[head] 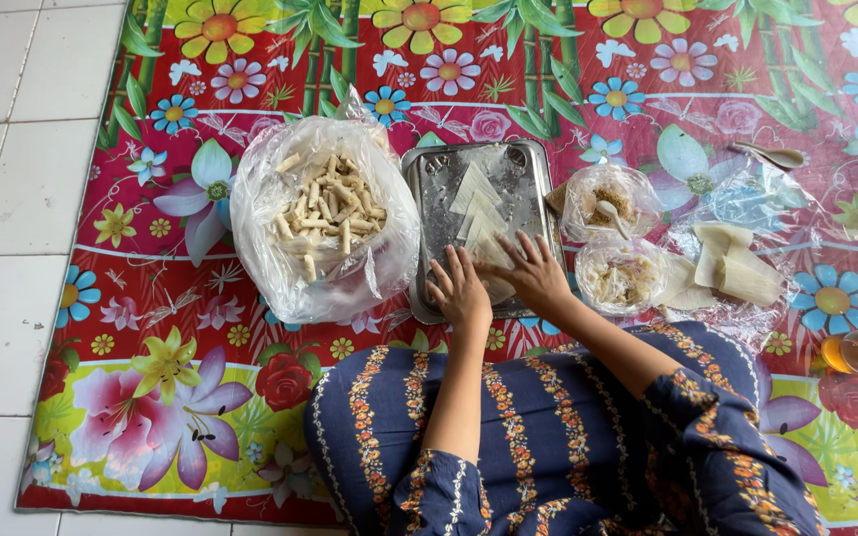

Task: The person sits on a floral mat and folds dough wrappers around a filling. They pick up a wrapper, place filling from a bowl onto it by hand, fold the wrapper into a triangular shape, and place it on a metal tray. They repeat this for multiple wrappers from plastic bags.

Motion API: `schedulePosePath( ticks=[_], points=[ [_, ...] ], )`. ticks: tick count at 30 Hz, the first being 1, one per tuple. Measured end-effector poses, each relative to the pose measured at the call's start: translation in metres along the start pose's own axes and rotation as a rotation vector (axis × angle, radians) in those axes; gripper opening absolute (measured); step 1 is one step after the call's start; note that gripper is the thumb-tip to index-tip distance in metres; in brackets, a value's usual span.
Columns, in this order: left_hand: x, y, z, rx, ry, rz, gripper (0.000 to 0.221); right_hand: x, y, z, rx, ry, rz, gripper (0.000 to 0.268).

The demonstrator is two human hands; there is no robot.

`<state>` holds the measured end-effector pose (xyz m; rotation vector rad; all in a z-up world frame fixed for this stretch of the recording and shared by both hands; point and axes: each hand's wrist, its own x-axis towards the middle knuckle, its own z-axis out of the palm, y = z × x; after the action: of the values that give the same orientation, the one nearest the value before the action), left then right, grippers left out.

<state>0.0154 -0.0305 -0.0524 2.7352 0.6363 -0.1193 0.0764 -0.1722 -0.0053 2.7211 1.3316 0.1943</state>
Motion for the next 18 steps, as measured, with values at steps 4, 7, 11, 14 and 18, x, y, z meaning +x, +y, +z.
schedulePosePath(
  ticks=[4, 7, 11, 14, 18],
  points=[
    [-0.002, 0.001, -0.007, -0.033, -0.061, -0.027, 0.081, 0.015, 0.002, -0.007, -0.096, -0.010, 0.041, 0.089],
    [-0.002, 0.004, -0.010, -0.032, -0.053, -0.035, 0.079, 0.029, 0.002, -0.016, -0.103, -0.118, 0.111, 0.095],
    [-0.001, 0.004, -0.008, -0.009, -0.029, -0.031, 0.080, 0.037, 0.003, -0.012, -0.076, -0.215, 0.174, 0.096],
    [-0.001, 0.004, -0.004, -0.012, -0.008, -0.024, 0.080, 0.045, 0.010, 0.010, -0.013, -0.012, 0.240, 0.082],
    [-0.003, 0.001, -0.006, -0.072, 0.054, 0.006, 0.079, 0.045, 0.036, 0.018, 0.494, 0.268, 0.431, 0.095]
  ],
)
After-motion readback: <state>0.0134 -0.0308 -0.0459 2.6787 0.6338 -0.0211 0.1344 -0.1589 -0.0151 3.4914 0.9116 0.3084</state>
